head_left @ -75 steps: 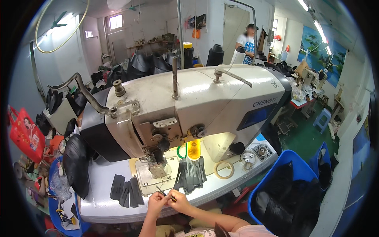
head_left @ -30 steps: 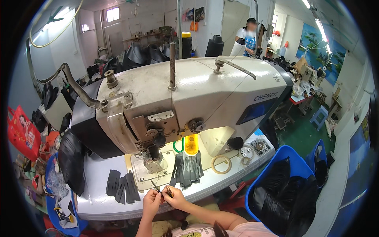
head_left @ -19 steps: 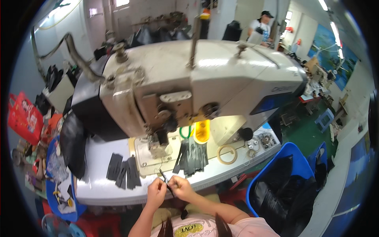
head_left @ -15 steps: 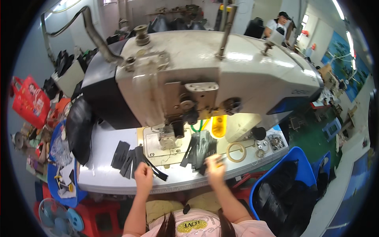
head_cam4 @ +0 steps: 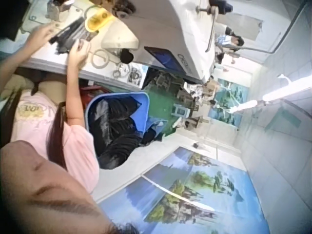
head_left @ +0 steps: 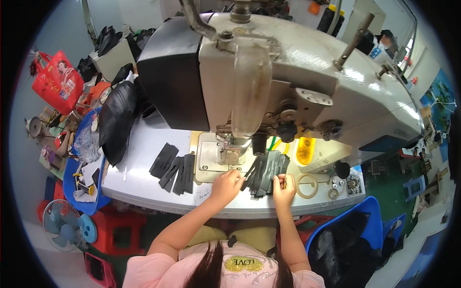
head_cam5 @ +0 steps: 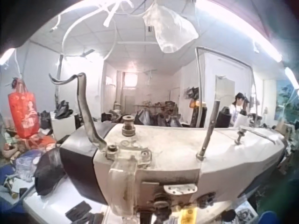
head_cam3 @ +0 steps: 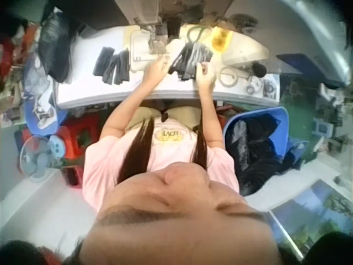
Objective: The person cuts small black fabric strips with scissors and then sews them onto a larger black leather-like item using a sewing machine. The person handles the fabric pieces one by one, aligning them before stitching.
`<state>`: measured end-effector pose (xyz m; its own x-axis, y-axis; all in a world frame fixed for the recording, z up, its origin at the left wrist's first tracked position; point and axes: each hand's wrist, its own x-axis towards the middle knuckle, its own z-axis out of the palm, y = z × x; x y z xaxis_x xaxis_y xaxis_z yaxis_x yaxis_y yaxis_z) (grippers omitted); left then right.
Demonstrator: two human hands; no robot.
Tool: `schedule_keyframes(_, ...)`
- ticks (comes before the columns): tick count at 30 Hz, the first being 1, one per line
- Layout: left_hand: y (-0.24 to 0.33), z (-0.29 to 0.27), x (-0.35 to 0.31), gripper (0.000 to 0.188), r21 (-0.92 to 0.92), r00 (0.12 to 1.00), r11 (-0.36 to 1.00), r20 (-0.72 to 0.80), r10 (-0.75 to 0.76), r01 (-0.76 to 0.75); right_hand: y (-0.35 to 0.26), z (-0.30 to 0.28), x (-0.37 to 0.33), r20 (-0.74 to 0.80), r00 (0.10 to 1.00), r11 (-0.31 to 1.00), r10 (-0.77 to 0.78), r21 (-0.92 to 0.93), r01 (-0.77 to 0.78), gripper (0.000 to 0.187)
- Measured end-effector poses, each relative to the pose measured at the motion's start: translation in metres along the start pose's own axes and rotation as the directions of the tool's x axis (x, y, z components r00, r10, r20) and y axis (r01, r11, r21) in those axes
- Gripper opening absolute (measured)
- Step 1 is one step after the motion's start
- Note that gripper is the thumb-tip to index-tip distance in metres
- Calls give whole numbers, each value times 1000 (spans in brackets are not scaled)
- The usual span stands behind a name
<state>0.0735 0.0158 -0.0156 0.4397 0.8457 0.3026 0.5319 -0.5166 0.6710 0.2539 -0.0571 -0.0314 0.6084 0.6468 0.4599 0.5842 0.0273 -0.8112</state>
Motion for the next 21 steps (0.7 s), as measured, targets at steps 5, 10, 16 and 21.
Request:
schedule_keyframes(5,-49,-60,-36,22,303,970,947,-241,-34,108,-21,10,-11,129,978,953,-164,-236,191,22)
schedule_keyframes(10,-76,-76,-41,26,385,940,877,-288,-183,288,-3,23,-1,134,953,923,-273,-244,299,21)
schedule_keyframes(16,-95,-59,-39,19,660,983,741,-185,3,122,-17,12,-8,92,946,942,-310,-100,319,12)
schedule_keyframes(21,-69,-60,-34,14,771,998,633,-53,-46,70,-47,26,-28,169,913,928,-371,31,371,10)
